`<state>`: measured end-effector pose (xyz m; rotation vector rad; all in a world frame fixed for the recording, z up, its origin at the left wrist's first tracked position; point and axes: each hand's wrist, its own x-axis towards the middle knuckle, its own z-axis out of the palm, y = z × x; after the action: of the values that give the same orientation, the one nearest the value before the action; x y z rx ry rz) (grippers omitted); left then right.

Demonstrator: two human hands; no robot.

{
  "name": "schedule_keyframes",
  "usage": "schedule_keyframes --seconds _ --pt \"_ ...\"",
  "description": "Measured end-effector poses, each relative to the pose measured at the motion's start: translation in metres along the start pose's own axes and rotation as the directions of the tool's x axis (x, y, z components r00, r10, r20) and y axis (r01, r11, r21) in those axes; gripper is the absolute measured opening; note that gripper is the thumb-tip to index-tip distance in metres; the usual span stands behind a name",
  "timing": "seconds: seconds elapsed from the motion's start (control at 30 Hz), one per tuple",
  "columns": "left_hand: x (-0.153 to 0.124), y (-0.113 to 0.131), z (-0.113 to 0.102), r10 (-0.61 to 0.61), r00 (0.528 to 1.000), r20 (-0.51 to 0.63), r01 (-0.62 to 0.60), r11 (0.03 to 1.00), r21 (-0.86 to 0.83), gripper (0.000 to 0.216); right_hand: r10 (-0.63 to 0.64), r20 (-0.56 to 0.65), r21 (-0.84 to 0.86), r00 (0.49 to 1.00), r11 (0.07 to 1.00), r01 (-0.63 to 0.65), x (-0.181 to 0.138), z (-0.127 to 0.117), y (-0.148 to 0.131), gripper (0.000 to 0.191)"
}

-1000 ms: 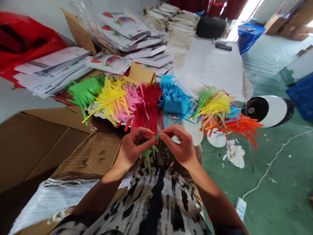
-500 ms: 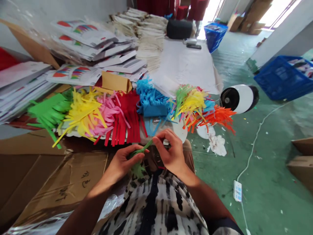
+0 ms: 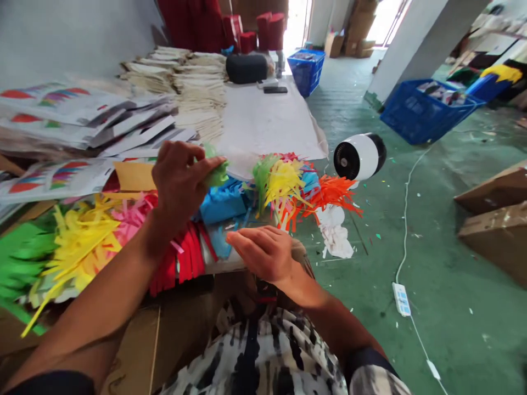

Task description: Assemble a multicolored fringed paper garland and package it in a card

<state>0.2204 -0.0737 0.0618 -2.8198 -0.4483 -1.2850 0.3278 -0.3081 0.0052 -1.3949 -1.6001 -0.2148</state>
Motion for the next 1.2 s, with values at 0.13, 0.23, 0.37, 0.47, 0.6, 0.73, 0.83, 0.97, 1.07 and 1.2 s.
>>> schedule_keyframes --seconds 0.13,0.23,0.37,0.47,0.6,0.73,0.83,0.97,1.07,1.2 --pt "0.014 -0.009 0.057 0.065 0.994 0.087 -0.051 0.987 -0.153 0.026 0.078 0.02 -0.009 0.997 0.997 -0.077 0.0 0.008 0.02 0.014" --pt "0.006 -0.021 0.092 0.012 0.991 0.137 0.031 0.951 -0.309 0.021 0.079 0.127 -0.046 0.989 0.996 -0.074 -0.025 0.01 0.027 0.013" --pt "0.005 -0.027 0.102 -0.159 0.986 0.053 0.167 0.896 -0.411 0.014 0.111 0.172 -0.074 0.979 0.992 -0.099 -0.064 0.01 0.028 0.01" --pt "0.019 -0.02 0.085 -0.196 0.979 -0.048 0.151 0.869 -0.471 0.012 0.173 0.137 -0.063 0.975 0.984 -0.165 -0.08 0.011 0.029 0.012" --pt "0.041 -0.013 0.061 -0.07 0.997 -0.015 0.052 0.85 -0.525 0.014 0.223 0.089 -0.03 0.971 0.975 -0.221 -0.09 0.011 0.029 0.015" --pt "0.05 -0.024 0.063 0.181 0.98 0.087 -0.125 0.89 -0.438 0.016 0.242 0.035 0.001 0.97 0.97 -0.243 -0.098 0.009 0.031 0.014" --pt "0.046 -0.035 0.081 0.339 0.916 0.213 -0.283 0.924 -0.255 0.026 0.263 0.011 0.017 0.965 0.965 -0.263 -0.103 0.008 0.034 0.013" --pt "0.034 -0.046 0.107 0.374 0.819 0.435 -0.381 0.921 -0.075 0.034 0.293 0.001 0.052 0.956 0.955 -0.293 -0.105 0.011 0.039 0.014" --pt "0.025 -0.057 0.113 0.293 0.825 0.483 -0.311 0.949 -0.045 0.046 0.313 -0.007 0.04 0.95 0.949 -0.312 -0.104 0.016 0.042 0.015" --pt "0.02 -0.074 0.096 0.136 0.871 0.472 -0.087 0.988 -0.126 0.091 0.352 -0.002 -0.047 0.936 0.935 -0.352 -0.103 0.023 0.042 0.016"
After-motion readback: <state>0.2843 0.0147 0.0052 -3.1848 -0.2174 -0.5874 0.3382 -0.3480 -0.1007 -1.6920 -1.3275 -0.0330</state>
